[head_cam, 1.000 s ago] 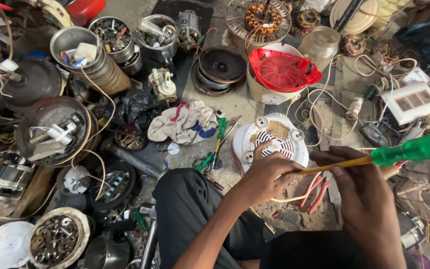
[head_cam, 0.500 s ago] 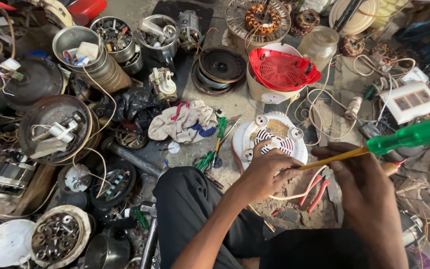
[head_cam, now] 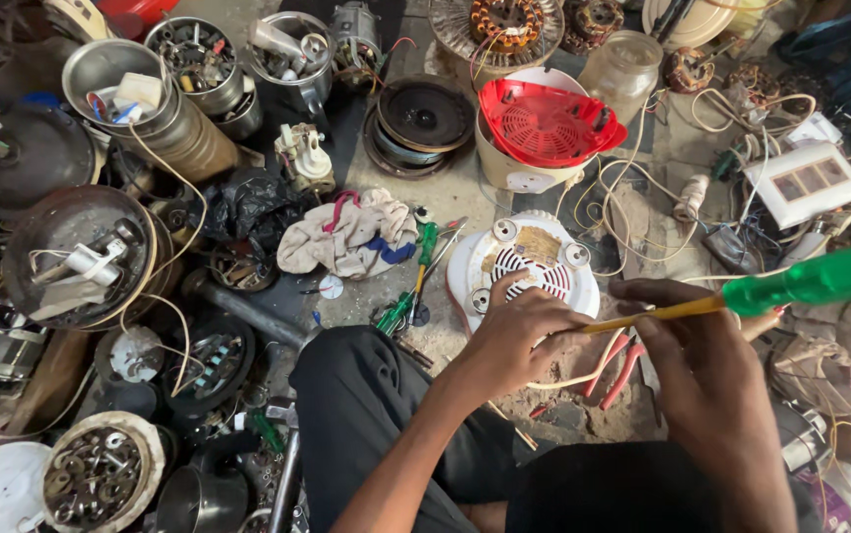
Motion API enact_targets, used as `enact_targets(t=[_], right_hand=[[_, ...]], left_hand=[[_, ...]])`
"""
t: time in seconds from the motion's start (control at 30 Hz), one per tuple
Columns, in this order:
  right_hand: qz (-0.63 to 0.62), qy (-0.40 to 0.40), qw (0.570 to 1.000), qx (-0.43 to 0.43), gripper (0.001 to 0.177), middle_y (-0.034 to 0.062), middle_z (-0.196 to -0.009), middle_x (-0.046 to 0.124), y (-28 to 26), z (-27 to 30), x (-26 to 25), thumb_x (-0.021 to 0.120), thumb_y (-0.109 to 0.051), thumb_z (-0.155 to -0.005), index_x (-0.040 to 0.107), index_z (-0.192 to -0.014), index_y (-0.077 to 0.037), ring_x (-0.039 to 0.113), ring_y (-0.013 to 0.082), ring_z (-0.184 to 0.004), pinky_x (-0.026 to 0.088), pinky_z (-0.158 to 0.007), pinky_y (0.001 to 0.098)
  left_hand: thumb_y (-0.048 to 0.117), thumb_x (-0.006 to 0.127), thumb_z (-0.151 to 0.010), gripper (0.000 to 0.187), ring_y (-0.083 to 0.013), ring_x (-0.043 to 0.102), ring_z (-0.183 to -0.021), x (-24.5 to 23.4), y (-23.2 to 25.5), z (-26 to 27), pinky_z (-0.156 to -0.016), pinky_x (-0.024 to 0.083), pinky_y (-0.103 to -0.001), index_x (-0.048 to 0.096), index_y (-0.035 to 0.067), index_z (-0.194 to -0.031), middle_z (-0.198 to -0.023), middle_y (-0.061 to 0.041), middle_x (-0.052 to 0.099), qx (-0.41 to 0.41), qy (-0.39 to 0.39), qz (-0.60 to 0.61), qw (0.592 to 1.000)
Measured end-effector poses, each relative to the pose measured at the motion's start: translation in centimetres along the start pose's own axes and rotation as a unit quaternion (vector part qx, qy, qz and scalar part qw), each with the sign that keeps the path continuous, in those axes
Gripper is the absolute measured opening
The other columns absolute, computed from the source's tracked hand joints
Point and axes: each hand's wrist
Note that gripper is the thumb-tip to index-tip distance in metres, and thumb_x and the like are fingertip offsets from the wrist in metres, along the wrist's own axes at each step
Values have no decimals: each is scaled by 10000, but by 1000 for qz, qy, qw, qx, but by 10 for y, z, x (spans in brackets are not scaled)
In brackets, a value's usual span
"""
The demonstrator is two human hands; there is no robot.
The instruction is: The person unscrews the base of a white blender with a screwdriver, removes the red outer casing, and works on the internal components with a tool and a white adhesive material.
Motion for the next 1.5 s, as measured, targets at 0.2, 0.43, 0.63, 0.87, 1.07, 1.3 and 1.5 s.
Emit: enact_targets(t=[0.2, 0.43, 0.63, 0.87, 1.07, 1.3, 1.5], right_hand=[[189, 88, 977, 39, 230, 119, -982, 768, 11, 3, -1, 773, -63, -898, 651, -1070, 31, 762, 191, -915, 575, -840, 342], [54, -9, 998, -42, 275, 105, -1084, 745, 21, -5, 1, 672, -49, -928, 609, -1184, 27, 725, 186, -1032, 563, -909, 322], [264, 47, 963, -34, 160, 29, -955, 779, 23, 0, -1, 808, -123, -860, 754, -998, -62, 763, 164, -826, 570, -743, 312], [274, 102, 954, -71, 275, 49, -936, 761, 39, 2, 4, 884, -133, -842, 687, -1007, -36, 712, 141, -758, 530, -657, 279], [269, 110, 952, -94, 274, 37, -957, 758, 34, 4, -1, 876, -107, -908, 650, -1041, -24, 748, 114, -847, 570, -757, 246], [235, 183, 954, -22, 295, 73, -983, 746, 14, 8, -9, 856, -65, -891, 622, -1064, -14, 746, 139, -918, 598, -818, 253], [288, 110, 950, 42, 161, 161, -938, 782, 21, 8, -39, 785, 73, -864, 677, -919, -33, 783, 248, -814, 611, -769, 319]], left_hand=[[297, 713, -996, 286, -217, 585, -1283, -11, 0, -1, -1247, 123, -536, 714, 169, -1252, -1296, -27, 715, 41, -40, 12, 998], [344, 787, -865, 491, -192, 595, -1281, -9, 11, -4, -1278, 177, -519, 654, 165, -1302, -1263, -18, 694, 32, -9, -49, 998], [308, 791, -874, 511, -191, 579, -1310, -9, 7, -3, -1275, 191, -521, 636, 162, -1338, -1292, -4, 676, 36, -10, -41, 998], [300, 789, -892, 490, -188, 578, -1316, -8, 7, -6, -1283, 190, -521, 636, 169, -1338, -1292, 2, 676, 29, -12, -32, 999], [283, 797, -883, 488, -185, 589, -1299, -11, 8, -7, -1288, 202, -511, 641, 164, -1329, -1277, 3, 678, 20, -13, -20, 1000], [262, 808, -838, 581, -248, 550, -1296, -15, 11, -12, -1253, 234, -517, 603, 101, -1357, -1327, -60, 615, 15, -23, -33, 999], [290, 810, -858, 641, -342, 469, -1366, -20, 15, -10, -1221, 289, -532, 562, 63, -1404, -1422, -124, 537, 0, -35, -105, 994]])
Point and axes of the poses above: each hand's wrist, its own z-axis away from the middle knuckle, its own x-axis out of the palm, y = z × x
